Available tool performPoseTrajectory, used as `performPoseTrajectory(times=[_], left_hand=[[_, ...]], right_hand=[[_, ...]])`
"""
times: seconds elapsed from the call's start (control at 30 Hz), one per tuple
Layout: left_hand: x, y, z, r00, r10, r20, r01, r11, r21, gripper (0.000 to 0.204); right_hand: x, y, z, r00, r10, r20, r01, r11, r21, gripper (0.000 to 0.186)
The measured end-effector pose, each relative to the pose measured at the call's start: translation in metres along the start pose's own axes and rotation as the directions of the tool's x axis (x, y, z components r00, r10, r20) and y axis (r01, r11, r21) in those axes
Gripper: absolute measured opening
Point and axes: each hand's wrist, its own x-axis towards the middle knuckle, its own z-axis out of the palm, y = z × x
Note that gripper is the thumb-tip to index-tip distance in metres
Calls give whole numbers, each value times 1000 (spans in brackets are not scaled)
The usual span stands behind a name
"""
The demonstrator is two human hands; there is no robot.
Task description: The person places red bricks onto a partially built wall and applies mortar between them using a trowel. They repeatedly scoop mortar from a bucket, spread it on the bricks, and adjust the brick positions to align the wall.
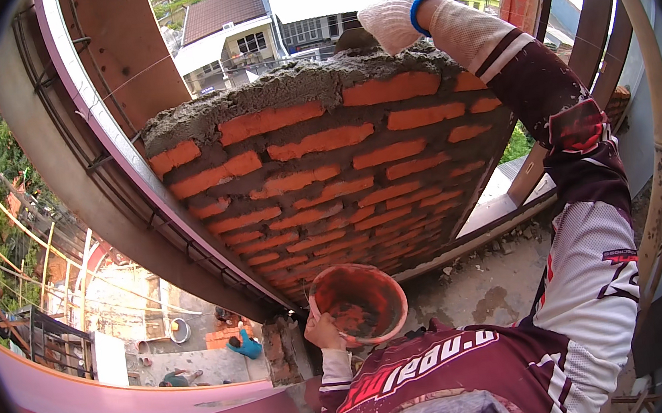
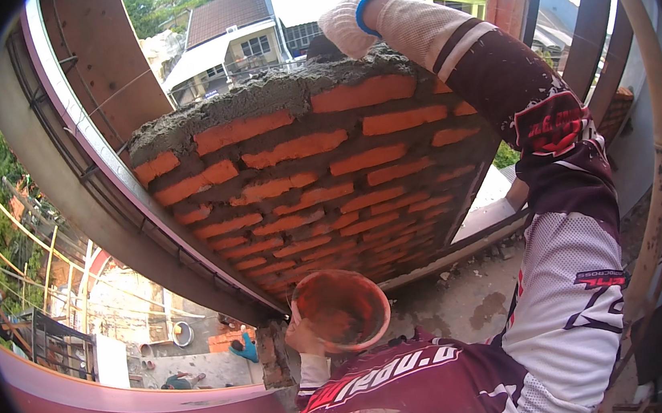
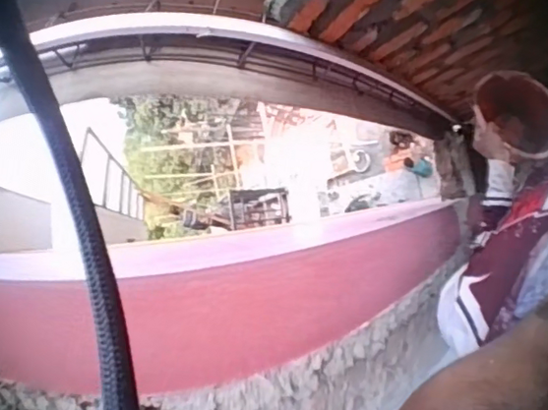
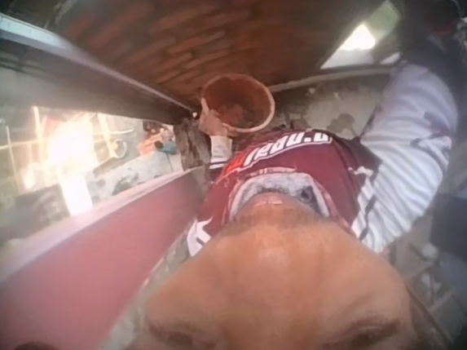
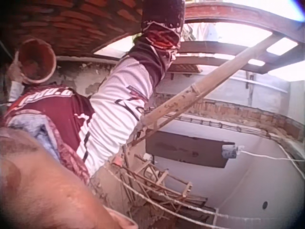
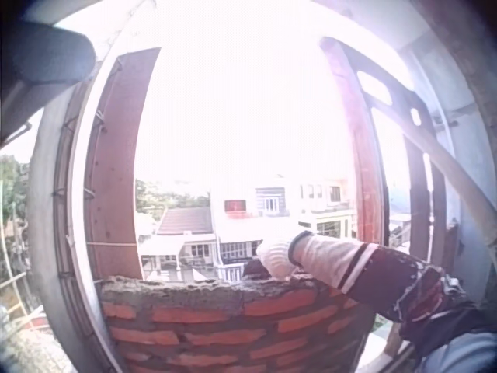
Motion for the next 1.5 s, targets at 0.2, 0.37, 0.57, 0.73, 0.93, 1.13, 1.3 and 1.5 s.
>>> performPoseTrajectory(times=[0.2, 0.37, 0.57, 0.73, 0.93, 1.13, 1.3, 1.5], left_hand=[[0, 7, -12, 998, -51, 30, 48, 996, 81, 56], [13, 6, -38, 999, -12, 37, 5, 986, 167, 59], [43, 14, -65, 996, 36, -85, 10, 874, 486, 52], [72, 26, -87, 986, 131, -101, -53, 828, 559, 62], [77, 30, -95, 978, 145, -149, -42, 841, 540, 61], [49, 37, -78, 971, 87, -224, 40, 861, 508, 15], [47, 20, -81, 973, 117, -197, -59, 958, 281, 8], [41, 23, -82, 988, 38, -147, -13, 985, 171, 16]], right_hand=[[7, -45, -45, 967, 25, -252, 36, 972, 234, 28], [-81, -40, 20, 810, 457, -368, -181, 791, 585, 41], [-185, -94, 152, 588, 707, 393, 151, -573, 806, 33], [-196, -92, 170, 626, 619, 474, 305, -754, 582, 40], [-149, -154, 108, 765, 500, 406, 236, -804, 545, 37], [-82, -227, 45, 838, 442, 320, 280, -851, 444, 35], [-34, -299, 18, 870, 437, 228, 284, -823, 492, 31], [42, -378, 4, 871, 483, 92, 185, -496, 848, 34]])
